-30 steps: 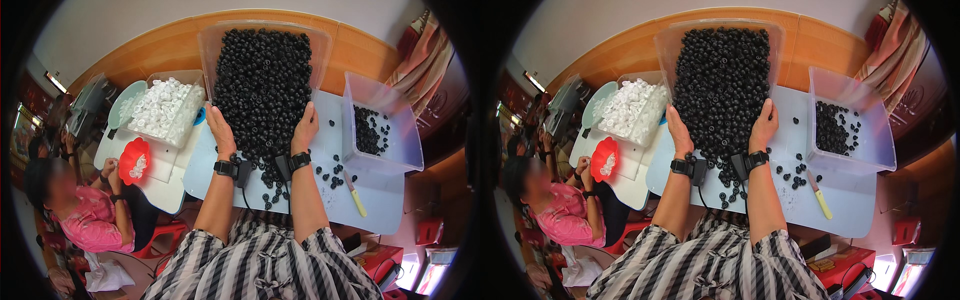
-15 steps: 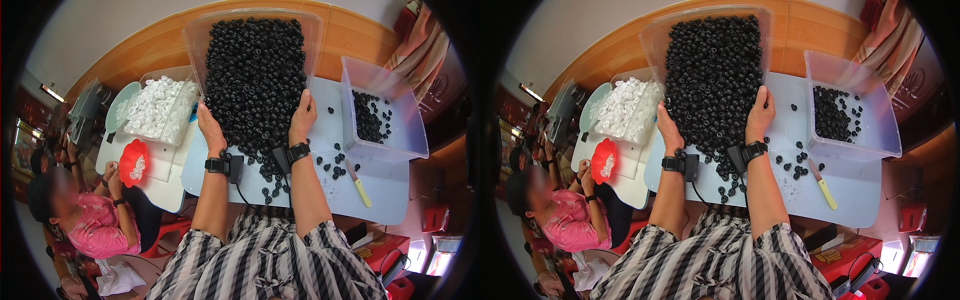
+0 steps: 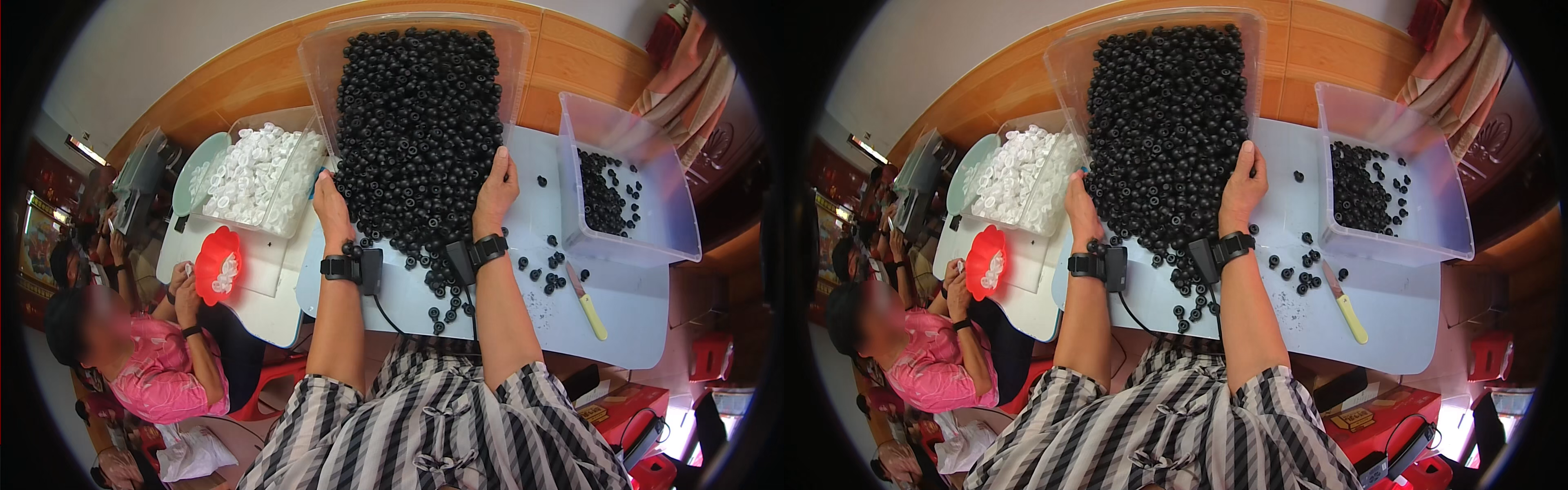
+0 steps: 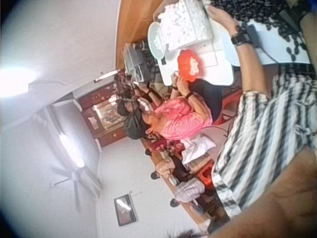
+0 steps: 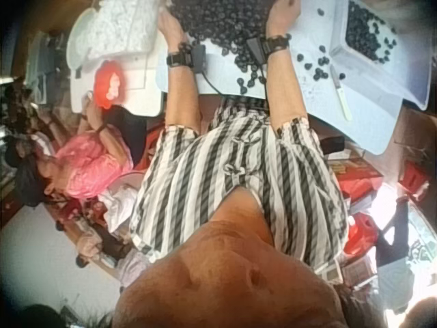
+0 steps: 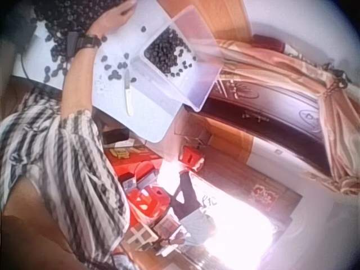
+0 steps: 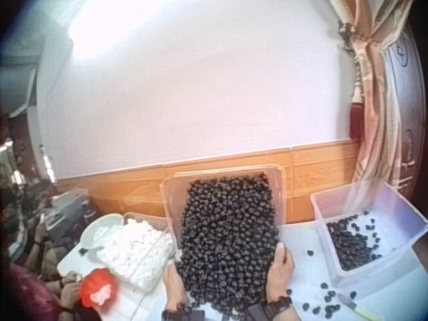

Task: Prepare and trim small black shoe or apparel components on a work table.

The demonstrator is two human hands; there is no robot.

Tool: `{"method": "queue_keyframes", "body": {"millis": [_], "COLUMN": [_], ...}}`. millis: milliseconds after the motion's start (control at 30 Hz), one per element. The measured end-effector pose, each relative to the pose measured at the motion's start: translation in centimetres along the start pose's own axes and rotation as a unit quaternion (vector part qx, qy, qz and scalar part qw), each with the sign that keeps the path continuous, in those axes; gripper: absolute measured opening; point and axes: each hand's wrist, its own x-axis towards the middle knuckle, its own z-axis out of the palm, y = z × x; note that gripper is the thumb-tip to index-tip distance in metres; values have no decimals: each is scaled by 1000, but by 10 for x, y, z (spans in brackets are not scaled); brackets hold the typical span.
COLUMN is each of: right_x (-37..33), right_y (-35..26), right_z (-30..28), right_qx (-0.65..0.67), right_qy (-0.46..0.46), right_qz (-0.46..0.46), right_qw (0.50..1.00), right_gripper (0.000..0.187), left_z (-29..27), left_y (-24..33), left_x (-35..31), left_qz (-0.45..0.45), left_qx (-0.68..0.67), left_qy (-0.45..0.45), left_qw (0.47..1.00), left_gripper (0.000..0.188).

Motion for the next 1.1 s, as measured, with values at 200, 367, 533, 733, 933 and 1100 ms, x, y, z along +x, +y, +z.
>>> {"method": "queue_keyframes", "body": {"millis": [200, 367, 533, 733, 933, 1100], "right_x": [0, 0, 1, -1, -3, -5], "right_y": [0, 2, 3, -1, -3, -8], "right_z": [-1, 1, 0, 0, 0, -3], "right_qx": [4, -2, 1, 6, 17, -9], "right_qy": [1, 10, 9, 5, 1, -11], "right_qz": [7, -12, -16, 2, 3, 5], "right_qw": [1000, 1000, 1000, 1000, 1000, 1000], "right_gripper": [59, 57, 55, 54, 54, 65], "left_z": [-7, -14, -13, -20, -31, -30], "left_y": [3, 2, 8, 15, 7, 10], "left_x": [12, 17, 8, 1, 6, 3], "left_qz": [-1, 2, 1, 10, 44, 46], "left_qx": [80, 149, 110, 76, 85, 108], "left_qy": [-34, -67, -77, -113, -132, -136], "left_qw": [996, 987, 991, 991, 987, 984], "left_gripper": [48, 47, 49, 55, 60, 60]}}
